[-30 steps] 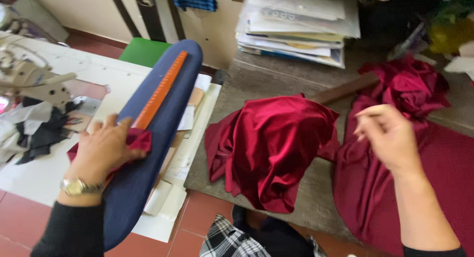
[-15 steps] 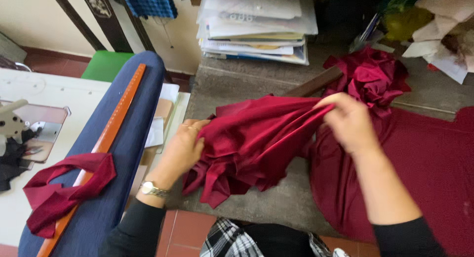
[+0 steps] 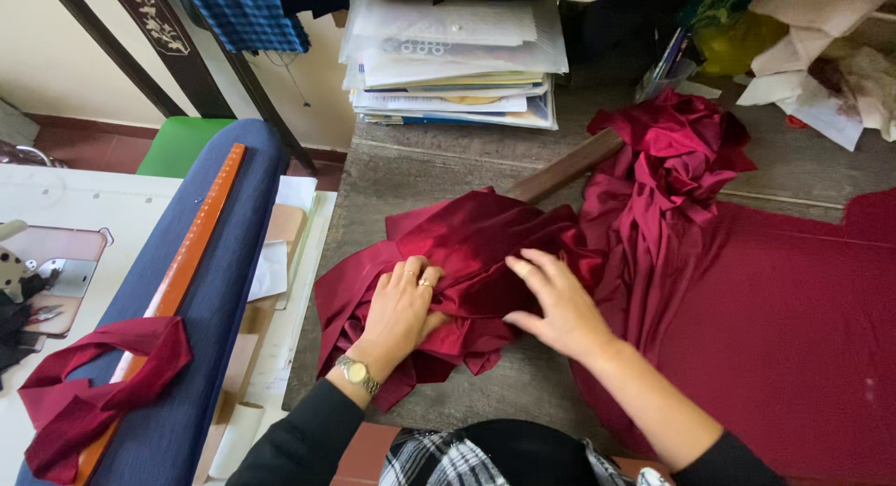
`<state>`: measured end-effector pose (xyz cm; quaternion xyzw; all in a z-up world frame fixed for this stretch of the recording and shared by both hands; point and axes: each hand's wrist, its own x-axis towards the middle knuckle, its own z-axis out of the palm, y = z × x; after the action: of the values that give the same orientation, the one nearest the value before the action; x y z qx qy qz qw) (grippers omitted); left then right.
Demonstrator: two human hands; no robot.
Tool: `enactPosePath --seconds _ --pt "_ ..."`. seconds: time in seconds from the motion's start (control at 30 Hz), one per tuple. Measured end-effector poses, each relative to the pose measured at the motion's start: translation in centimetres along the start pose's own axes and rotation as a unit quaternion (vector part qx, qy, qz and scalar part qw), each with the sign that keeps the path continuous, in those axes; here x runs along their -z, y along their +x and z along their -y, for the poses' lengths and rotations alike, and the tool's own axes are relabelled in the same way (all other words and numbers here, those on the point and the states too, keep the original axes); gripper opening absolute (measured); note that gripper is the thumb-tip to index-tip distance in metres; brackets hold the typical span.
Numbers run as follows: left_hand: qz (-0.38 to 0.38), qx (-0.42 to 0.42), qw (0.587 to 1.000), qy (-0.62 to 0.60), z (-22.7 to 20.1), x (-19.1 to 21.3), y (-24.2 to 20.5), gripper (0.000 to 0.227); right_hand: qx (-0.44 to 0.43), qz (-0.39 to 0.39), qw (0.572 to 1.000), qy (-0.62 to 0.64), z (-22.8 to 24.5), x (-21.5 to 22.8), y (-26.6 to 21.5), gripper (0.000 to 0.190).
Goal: The person folds a large piece of maroon fabric on a wooden table, smoothing it out and aligning the edges. They then pick up a smaller piece of the same fabric, fold it, and place it on top of the larger folded piece.
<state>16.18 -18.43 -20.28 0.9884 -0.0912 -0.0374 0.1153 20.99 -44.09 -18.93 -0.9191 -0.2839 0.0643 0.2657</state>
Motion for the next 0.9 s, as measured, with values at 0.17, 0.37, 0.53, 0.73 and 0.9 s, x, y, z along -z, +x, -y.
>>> enactPosePath --seconds 0.17,0.37,0.53,0.73,0.9 --pt "-0.088 -0.009 0.969 -0.231 1.6 0.8 2.1 0.009 0.080 -0.069 0.990 -0.090 -0.6 -2.9 2.3 0.051" --pt "-0.133 -0.017 0.902 -0.412 0.9 9.5 5.4 0.022 0.033 -0.144 0.966 0.211 0.5 8.0 9.1 0.025" --pt "-0.127 0.004 0.985 -0.115 -4.1 17.4 5.0 0.078 0.098 -0.122 0.949 0.273 7.4 18.6 10.6 0.012" --pt "-0.156 0.078 0.983 -0.064 -1.4 17.3 6.6 0.048 0.123 -0.199 0.941 0.245 8.5 25.4 11.2 0.012" --pt "-0.140 0.160 0.974 -0.077 6.3 14.1 6.1 0.024 0.061 -0.269 0.854 0.442 4.6 27.8 11.9 0.011"
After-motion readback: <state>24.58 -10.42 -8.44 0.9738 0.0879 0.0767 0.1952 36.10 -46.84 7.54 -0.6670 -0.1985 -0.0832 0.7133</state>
